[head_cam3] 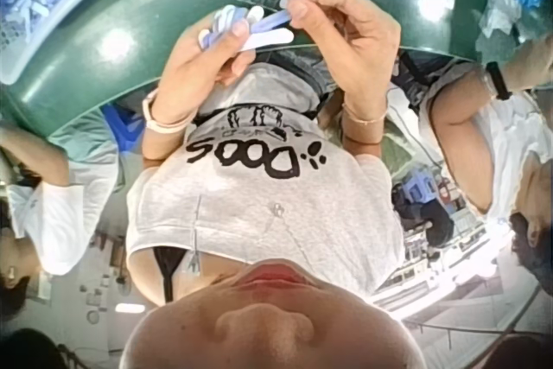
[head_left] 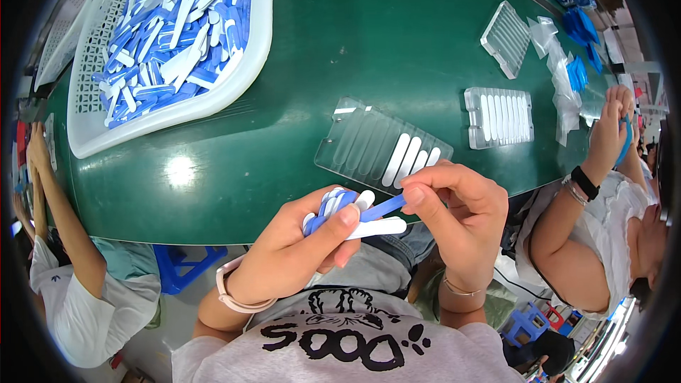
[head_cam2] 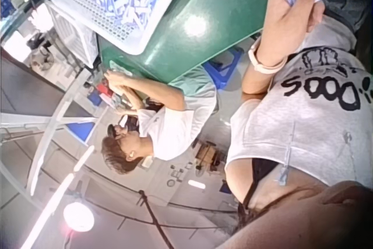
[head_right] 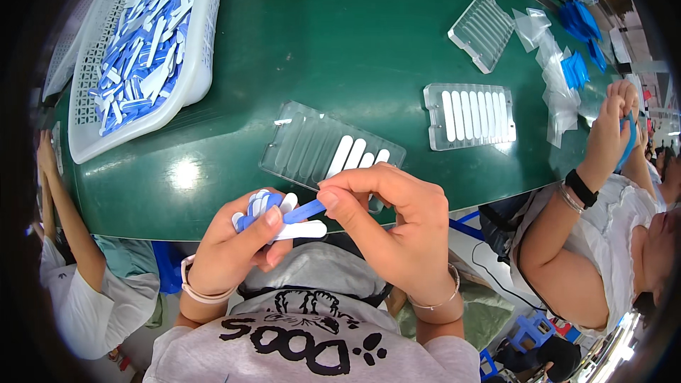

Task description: The person assembles small white and blue plastic components by hand, then places the assembled components into a plastic tray on a factory assembly line.

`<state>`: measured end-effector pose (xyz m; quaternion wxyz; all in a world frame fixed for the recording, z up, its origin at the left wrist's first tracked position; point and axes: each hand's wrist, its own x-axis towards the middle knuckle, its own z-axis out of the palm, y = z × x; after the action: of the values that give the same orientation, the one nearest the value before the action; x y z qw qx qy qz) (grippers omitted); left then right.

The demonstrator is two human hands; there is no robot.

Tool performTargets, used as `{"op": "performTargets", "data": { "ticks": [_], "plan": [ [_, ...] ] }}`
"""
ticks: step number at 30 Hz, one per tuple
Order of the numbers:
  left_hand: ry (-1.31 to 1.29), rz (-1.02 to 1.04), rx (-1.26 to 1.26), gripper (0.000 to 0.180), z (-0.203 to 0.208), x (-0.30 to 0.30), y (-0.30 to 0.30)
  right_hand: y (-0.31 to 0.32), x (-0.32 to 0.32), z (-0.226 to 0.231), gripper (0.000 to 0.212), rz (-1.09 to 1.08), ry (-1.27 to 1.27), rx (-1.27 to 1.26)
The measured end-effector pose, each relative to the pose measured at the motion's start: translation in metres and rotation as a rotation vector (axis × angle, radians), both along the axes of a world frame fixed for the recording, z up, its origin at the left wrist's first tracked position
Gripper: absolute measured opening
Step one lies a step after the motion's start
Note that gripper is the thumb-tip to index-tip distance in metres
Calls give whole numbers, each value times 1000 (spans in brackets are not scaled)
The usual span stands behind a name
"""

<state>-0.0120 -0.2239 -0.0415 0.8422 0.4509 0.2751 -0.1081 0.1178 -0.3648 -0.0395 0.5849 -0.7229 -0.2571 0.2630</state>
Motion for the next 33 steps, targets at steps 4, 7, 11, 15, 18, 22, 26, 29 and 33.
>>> {"op": "performTargets", "data": {
  "ticks": [4, 7, 11, 15, 18, 22, 26, 29, 33],
  "plan": [
    [-38, 18, 60, 22, -4, -1, -4, 2, -4, 4, 12, -48, 130, 44],
    [-56, -24, 106, 21, -3, -2, 0, -4, 3, 10, 16, 91, 279, 67],
    [-28, 68, -91, 20, 0, 1, 1, -2, 15, 9, 14, 265, 16, 137],
    [-25, 230, -162, 26, -5, -1, -3, 18, 43, 1, 5, -9, -416, -98],
    [-32, 194, -36, 28, -1, -4, -3, 27, 51, -6, 11, 194, -700, -293],
    [-13, 179, -10, 18, 2, -5, -2, 36, 46, -2, 27, 113, -775, -331],
    [1, 201, -147, 22, -5, -6, 0, 31, 43, 0, 16, 274, -507, -71],
    [-49, 154, -271, 32, -10, -3, 1, 23, 33, 11, 10, 364, -88, 121],
    [-54, 15, -644, 34, -12, -2, 10, 21, 33, 11, 11, 359, -85, 124]
  ]
}}
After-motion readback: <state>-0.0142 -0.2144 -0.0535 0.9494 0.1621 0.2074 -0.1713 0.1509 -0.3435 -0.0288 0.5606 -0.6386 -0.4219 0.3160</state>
